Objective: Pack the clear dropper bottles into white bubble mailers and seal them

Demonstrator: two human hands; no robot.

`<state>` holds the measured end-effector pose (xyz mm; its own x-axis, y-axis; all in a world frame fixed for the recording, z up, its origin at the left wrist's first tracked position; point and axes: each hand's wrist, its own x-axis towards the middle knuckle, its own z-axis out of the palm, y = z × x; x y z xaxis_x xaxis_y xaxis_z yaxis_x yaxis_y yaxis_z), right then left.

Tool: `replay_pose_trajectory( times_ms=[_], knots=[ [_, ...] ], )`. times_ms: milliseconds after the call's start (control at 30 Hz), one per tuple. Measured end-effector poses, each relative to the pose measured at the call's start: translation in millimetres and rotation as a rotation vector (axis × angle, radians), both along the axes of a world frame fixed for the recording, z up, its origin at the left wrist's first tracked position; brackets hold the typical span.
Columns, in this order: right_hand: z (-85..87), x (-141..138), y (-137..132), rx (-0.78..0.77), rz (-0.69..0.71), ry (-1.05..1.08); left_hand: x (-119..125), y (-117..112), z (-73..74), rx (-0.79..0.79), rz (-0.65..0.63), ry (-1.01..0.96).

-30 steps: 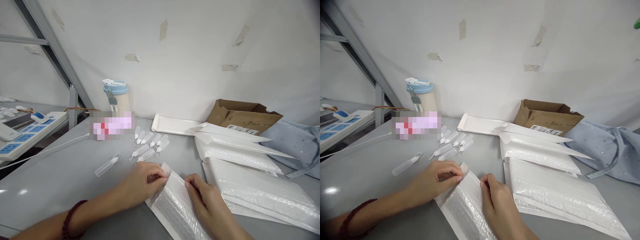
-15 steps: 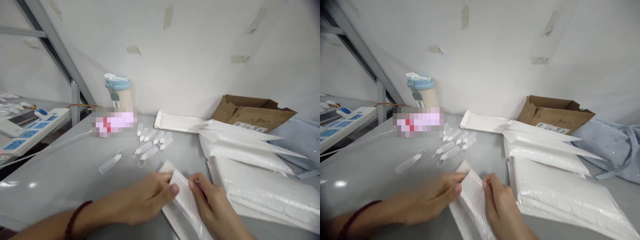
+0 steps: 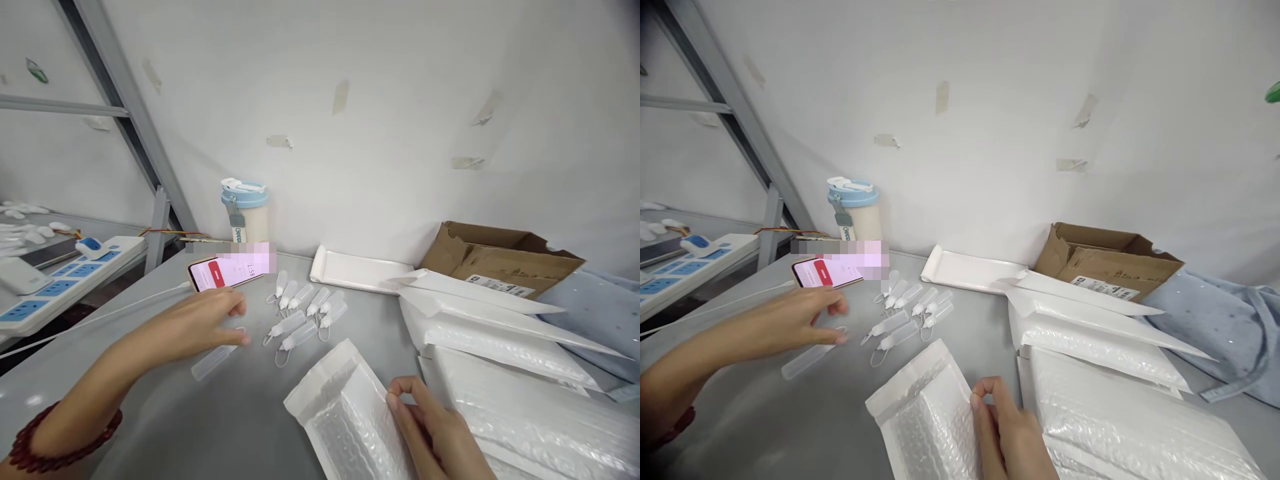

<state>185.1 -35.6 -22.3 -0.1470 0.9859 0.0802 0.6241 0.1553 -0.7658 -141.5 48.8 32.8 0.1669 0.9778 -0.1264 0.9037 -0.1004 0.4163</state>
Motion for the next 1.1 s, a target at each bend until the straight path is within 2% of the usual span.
replay_pose_trajectory(
  times_ms=[100, 200, 300, 433, 533, 667, 733, 867, 967, 1100],
  knots=[
    [2.2, -1.2, -1.2, -0.002, 0.015, 0.006, -5.1, -0.2, -4.7, -0.209, -0.039, 0.048],
    [4.1, -2.8, -2.9, -0.005, 0.006, 0.033, 0.4, 1.1, -1.4, -0.276, -0.091, -0.016],
    [6.5, -4.3, -4.5, -0.007, -0.009, 0.058, 11.9, 0.1, 9.0, -0.320, -0.144, -0.220],
    [9.0, -4.8, -5.5, -0.032, -0.009, 0.104, 37.5, -10.1, 17.5, -0.355, -0.199, -0.627],
    [9.1, -4.0, -5.7, -0.046, 0.016, 0.127, 60.1, -20.9, 11.5, -0.390, -0.251, -0.761],
    [8.1, -4.8, -6.6, -0.052, 0.050, 0.150, 85.0, -33.7, -4.6, -0.490, -0.299, -0.857],
    [8.1, -6.5, -7.5, -0.058, 0.051, 0.151, 95.0, -39.1, -12.5, -0.445, -0.308, -0.826],
    [9.6, -10.4, -8.8, -0.065, 0.043, 0.128, 108.2, -44.8, -23.9, -0.178, -0.375, -0.707],
    [10.6, -11.8, -8.7, -0.075, 0.062, 0.122, 109.9, -43.5, -27.6, -0.175, -0.390, -0.742],
    [10.2, -12.1, -8.0, -0.086, 0.068, 0.133, 109.6, -42.4, -27.6, -0.114, -0.314, -0.698]
  ],
)
